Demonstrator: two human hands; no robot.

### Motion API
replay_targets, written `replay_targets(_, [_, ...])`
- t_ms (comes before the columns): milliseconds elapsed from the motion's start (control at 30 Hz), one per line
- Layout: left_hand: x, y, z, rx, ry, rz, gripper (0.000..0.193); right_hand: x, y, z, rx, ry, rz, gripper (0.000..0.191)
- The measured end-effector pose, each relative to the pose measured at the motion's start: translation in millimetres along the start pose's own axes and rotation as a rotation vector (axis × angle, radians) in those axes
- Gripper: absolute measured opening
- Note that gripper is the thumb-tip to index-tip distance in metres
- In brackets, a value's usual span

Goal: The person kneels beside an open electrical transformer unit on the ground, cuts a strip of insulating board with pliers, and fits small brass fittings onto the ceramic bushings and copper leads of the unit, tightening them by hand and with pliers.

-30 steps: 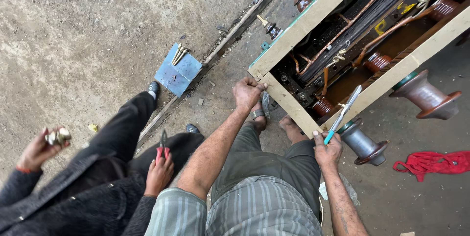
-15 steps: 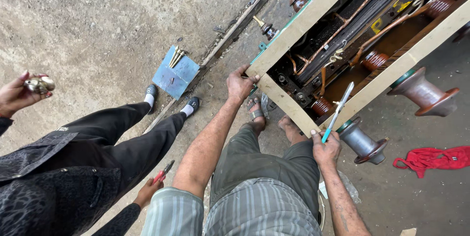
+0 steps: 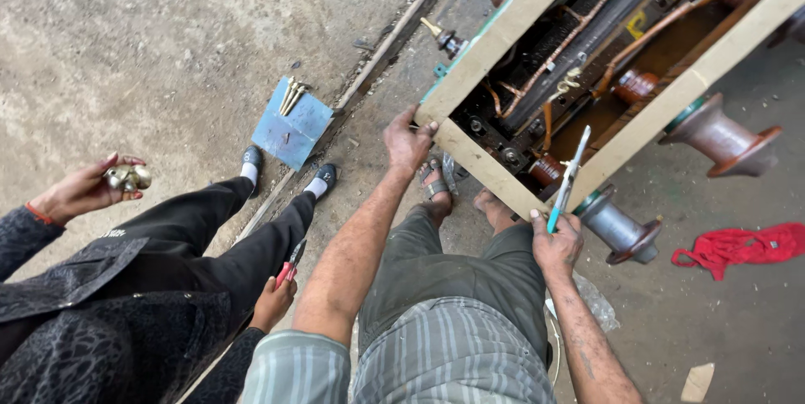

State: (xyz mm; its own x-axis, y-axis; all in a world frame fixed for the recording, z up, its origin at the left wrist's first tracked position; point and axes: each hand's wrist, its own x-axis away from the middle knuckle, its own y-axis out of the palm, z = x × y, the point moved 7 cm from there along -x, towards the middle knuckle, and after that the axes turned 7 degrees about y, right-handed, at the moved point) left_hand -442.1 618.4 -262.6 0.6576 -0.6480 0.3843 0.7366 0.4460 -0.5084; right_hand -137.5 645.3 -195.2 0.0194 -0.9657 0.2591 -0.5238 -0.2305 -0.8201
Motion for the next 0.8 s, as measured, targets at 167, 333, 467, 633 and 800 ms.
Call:
replay_targets(167, [3.4, 1.2, 4.2, -0.035, 0.076, 0.019, 0.057, 1.8, -10.2, 9.0, -0.118, 0.033, 0.052, 0.032])
replay_targets(333, [20.2, 4.4, 20.8, -0.377, 0.297, 0.073, 0.065, 6.9, -30.0, 39.1, -0.225, 0.081, 0.153, 0.026])
replay_targets(467, [64.6, 38.4, 45.5, -0.226, 0.543, -0.109, 0.046, 6.6, -45.9, 63.0, -0.294, 0.1, 0.204, 0.022])
replay_targets(633, [152.2, 139.1, 80.1, -0.508, 1.155, -0.765, 0.069, 4.2, -40.7, 67.2, -0.293, 0.154, 0.216, 0.015])
replay_targets(800, [152.3, 170.0, 78.5, -0.689, 1.255, -0.71, 0.067, 4.2, -32.2, 61.6, -0.281, 0.165, 0.245, 0.013])
